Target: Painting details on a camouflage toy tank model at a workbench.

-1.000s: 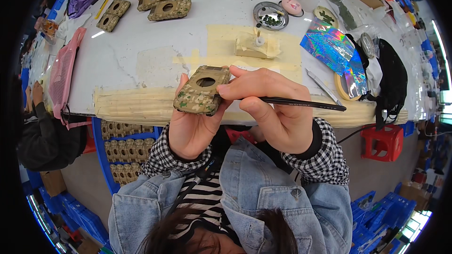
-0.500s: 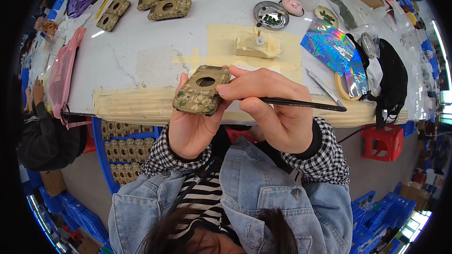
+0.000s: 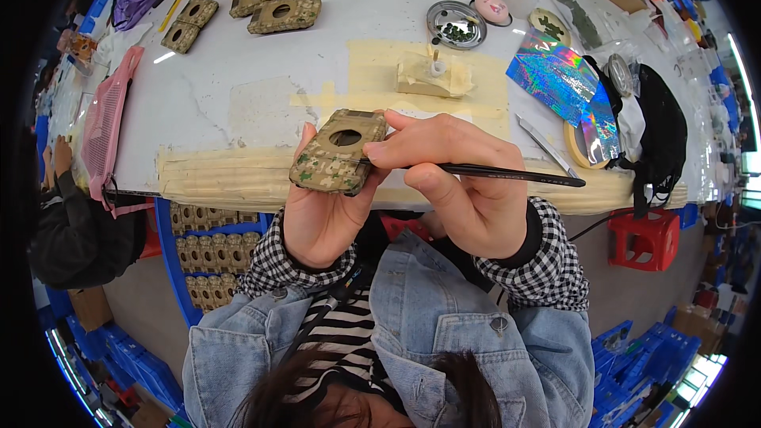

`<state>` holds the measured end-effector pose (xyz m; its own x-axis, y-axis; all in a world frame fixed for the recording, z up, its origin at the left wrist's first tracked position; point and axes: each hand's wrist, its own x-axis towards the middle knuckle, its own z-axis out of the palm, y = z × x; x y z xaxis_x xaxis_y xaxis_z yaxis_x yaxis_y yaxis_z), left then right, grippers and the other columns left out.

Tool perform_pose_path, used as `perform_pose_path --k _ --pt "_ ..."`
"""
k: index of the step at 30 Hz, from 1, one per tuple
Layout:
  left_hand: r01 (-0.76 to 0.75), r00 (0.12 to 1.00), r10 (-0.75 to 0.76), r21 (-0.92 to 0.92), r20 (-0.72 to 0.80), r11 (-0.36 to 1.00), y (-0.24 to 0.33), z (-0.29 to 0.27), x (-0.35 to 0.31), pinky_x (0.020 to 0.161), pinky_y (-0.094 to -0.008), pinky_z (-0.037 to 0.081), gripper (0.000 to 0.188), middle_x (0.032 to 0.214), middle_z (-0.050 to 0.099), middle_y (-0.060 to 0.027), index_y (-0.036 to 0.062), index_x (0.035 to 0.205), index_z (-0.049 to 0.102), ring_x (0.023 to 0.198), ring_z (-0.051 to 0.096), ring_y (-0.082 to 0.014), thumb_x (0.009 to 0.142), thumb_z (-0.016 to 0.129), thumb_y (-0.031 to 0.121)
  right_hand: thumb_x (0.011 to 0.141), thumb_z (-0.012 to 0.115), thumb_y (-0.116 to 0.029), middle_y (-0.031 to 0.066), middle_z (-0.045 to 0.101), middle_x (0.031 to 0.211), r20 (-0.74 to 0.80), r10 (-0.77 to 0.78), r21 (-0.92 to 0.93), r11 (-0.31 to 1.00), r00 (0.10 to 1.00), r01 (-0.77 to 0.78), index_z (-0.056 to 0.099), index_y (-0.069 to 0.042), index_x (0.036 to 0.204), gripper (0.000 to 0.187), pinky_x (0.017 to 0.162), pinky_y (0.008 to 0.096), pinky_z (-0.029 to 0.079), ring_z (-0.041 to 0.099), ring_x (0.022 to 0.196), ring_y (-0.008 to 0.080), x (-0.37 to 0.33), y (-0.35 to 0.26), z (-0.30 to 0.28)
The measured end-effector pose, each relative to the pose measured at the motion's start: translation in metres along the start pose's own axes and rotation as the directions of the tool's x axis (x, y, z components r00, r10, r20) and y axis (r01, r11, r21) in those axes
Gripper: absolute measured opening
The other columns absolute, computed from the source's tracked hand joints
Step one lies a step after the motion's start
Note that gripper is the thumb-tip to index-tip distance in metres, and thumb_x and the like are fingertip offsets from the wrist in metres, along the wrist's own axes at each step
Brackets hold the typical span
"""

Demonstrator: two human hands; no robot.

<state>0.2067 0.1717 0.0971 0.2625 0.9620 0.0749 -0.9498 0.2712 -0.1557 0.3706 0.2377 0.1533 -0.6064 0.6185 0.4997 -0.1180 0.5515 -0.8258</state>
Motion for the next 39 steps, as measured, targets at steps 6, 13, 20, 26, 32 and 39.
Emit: perform_pose_path --k 6,13,20,26,32,39 --pt "0.005 1.0 -0.005 -0.004 -0.013 1.0 0.0006 -0.0008 0.0 0.097 -0.0378 0.049 0.053 0.127 0.049 -0.02 0.0006 0.128 0.041 0.115 0.052 -0.0303 0.098 0.029 0.043 0.091 0.054 -0.012 0.0126 0.067 0.098 0.004 0.008 -0.005 1.0 1.0 -0.008 0.063 0.002 0.099 0.019 0.098 0.0452 0.041 0.063 0.086 0.0232 -0.0001 0.0001 0.0" --pt "0.004 1.0 -0.004 0.009 -0.006 1.0 0.0005 0.001 -0.0003 0.096 -0.0369 0.049 0.053 0.128 0.049 -0.0202 0.0007 0.129 0.041 0.115 0.052 -0.0306 0.098 0.029 0.043 0.091 0.053 -0.013 0.0125 0.067 0.098 0.002 0.009 0.005 1.0 1.0 -0.009 0.063 0.002 0.1 0.02 0.098 0.0447 0.041 0.063 0.086 0.0231 0.0 0.0005 0.0001" --pt "0.007 1.0 -0.007 0.0 0.014 1.0 0.0011 -0.004 0.0 0.098 -0.0378 0.047 0.053 0.128 0.049 -0.0198 0.0007 0.129 0.041 0.116 0.051 -0.0301 0.098 0.029 0.043 0.09 0.054 -0.012 0.0125 0.067 0.098 -0.001 0.012 0.005 1.0 1.0 -0.012 0.063 0.002 0.1 0.02 0.098 0.0442 0.041 0.062 0.086 0.0232 -0.0001 0.0002 0.0003" --pt "-0.015 1.0 0.015 0.011 -0.01 1.0 -0.0005 0.0005 -0.0002 0.098 -0.0372 0.048 0.054 0.127 0.049 -0.0199 0.0007 0.129 0.041 0.115 0.052 -0.0305 0.098 0.029 0.043 0.09 0.054 -0.012 0.0127 0.067 0.097 0.004 0.005 -0.004 1.0 1.0 -0.005 0.063 0.002 0.099 0.02 0.098 0.0438 0.041 0.062 0.086 0.0233 0.0003 0.0005 0.0001" --pt "-0.008 1.0 0.008 0.017 -0.004 1.0 0.0001 -0.0004 0.0001 0.098 -0.0371 0.048 0.054 0.127 0.05 -0.0197 0.001 0.129 0.041 0.115 0.052 -0.0297 0.098 0.029 0.043 0.091 0.053 -0.013 0.0135 0.067 0.096 -0.014 0.016 0.041 0.999 1.0 -0.015 0.063 0.003 0.098 0.02 0.098 0.0439 0.041 0.062 0.086 0.0234 -0.0007 0.0015 0.0009" --pt "-0.014 1.0 0.014 0.003 -0.02 1.0 0.0003 -0.0018 -0.0004 0.096 -0.0371 0.05 0.055 0.127 0.049 -0.0204 0.0009 0.13 0.04 0.115 0.052 -0.0302 0.098 0.029 0.044 0.091 0.054 -0.013 0.0139 0.067 0.096 0.004 0.009 0.012 1.0 1.0 -0.009 0.063 0.003 0.098 0.02 0.098 0.0444 0.041 0.063 0.087 0.0244 0.0013 0.0008 0.0002"
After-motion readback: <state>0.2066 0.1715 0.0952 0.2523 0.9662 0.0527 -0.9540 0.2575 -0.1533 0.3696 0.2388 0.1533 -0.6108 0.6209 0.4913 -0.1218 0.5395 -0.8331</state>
